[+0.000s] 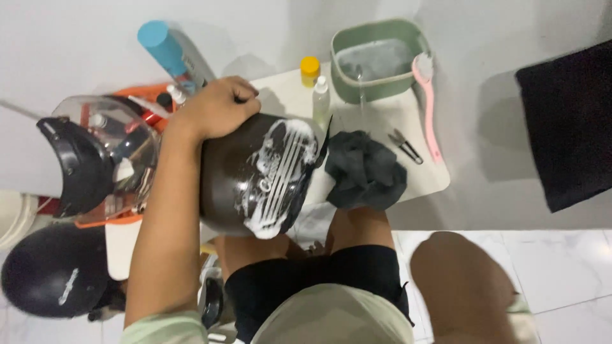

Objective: The person cleans a brown motorcycle helmet by applying a white cleaning liquid, scrubbing the surface with a small metal tool, and wiping it with a dark cloth. The person repeatedly applies liquid and scrubs different areas of the helmet while sitting on the floor.

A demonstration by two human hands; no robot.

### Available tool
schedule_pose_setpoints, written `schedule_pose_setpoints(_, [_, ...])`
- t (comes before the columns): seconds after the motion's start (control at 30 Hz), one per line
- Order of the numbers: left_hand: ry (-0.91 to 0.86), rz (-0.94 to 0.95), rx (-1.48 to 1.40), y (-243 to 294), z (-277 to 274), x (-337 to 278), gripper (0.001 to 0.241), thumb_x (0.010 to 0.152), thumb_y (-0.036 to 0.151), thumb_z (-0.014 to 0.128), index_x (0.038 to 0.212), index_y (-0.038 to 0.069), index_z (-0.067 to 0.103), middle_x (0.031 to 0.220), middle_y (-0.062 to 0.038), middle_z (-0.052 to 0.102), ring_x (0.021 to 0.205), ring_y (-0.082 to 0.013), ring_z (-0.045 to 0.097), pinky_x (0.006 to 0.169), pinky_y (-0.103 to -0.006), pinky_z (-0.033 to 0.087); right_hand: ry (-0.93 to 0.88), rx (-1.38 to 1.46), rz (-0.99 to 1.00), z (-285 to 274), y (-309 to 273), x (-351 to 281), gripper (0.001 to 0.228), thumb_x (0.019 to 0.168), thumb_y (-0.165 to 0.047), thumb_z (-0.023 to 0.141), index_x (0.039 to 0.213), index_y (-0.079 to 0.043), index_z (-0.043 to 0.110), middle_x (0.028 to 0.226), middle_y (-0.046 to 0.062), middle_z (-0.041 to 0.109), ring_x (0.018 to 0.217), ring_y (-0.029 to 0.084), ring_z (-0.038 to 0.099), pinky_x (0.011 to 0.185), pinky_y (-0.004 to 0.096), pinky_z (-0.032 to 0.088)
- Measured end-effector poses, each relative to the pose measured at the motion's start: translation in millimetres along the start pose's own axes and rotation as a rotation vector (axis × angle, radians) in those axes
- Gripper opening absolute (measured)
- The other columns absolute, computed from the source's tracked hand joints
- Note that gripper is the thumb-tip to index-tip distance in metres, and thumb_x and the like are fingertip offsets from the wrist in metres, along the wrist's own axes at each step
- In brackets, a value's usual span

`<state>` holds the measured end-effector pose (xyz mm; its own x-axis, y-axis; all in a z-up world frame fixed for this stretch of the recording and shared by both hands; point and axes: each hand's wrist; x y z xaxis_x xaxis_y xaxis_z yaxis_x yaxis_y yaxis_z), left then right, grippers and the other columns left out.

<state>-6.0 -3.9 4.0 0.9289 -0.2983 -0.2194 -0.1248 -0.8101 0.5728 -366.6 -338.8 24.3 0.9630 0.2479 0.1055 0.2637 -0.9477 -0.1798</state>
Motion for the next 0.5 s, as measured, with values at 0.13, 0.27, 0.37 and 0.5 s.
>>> schedule_pose_setpoints(0.13, [0.007, 0.042, -0.039, 1.3, -2.4, -1.1, 0.037, 0.093, 0.035, 0.06, 0.068, 0.013, 0.073, 0.129, -0.011, 0.069, 0.118, -0.0355, 0.064, 0.099, -0.047, 0.05, -0.12, -0.162, 0.028, 13.7, 55.7, 25.7, 0.015, 0.057, -0.053, 0.08, 0.069, -0.043, 0.08, 0.093, -0.014, 0.077, 0.108, 0.026, 0.07, 0.093, 0.045, 0.058])
schedule_pose_setpoints(0.27, [0.002, 0.055, -0.045, 0.3, -2.7, -3.0, 0.036, 0.092, 0.032, 0.058, 0.065, 0.013, 0.072, 0.127, -0.012, 0.07, 0.117, -0.0361, 0.064, 0.098, -0.0476, 0.05, -0.22, -0.314, 0.045, 23.5, 35.6, 102.4, 0.015, 0.051, -0.057, 0.082, 0.064, -0.048, 0.081, 0.093, -0.017, 0.077, 0.11, 0.025, 0.069, 0.094, 0.046, 0.058])
schedule_pose_setpoints(0.37, [0.02, 0.044, -0.049, 0.1, -3.2, -3.7, 0.037, 0.092, 0.033, 0.059, 0.064, 0.015, 0.072, 0.126, -0.011, 0.071, 0.115, -0.0351, 0.065, 0.096, -0.0475, 0.052, 0.518, 0.378, 0.142, 56.5, 37.5, 175.0, 0.036, 0.086, 0.002, 0.079, 0.121, 0.0, 0.075, 0.096, 0.017, 0.07, 0.09, 0.032, 0.068, 0.074, 0.04, 0.059])
schedule_pose_setpoints(0.5, [0.035, 0.035, -0.05, -1.6, -2.5, -0.3, 0.035, 0.093, 0.035, 0.059, 0.07, 0.016, 0.077, 0.125, -0.009, 0.071, 0.115, -0.0338, 0.065, 0.098, -0.0468, 0.052, 0.099, 0.218, 0.487, 148.3, 88.0, 199.8, 0.043, 0.089, -0.003, 0.065, 0.132, -0.006, 0.069, 0.124, 0.022, 0.065, 0.116, 0.043, 0.061, 0.091, 0.056, 0.054])
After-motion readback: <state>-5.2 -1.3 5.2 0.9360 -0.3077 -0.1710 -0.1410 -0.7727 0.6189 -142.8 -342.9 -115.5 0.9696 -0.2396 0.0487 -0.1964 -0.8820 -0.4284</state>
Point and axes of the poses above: each hand's wrist, its own x-axis towards the middle knuckle, its own z-axis out of the palm, y = z × x
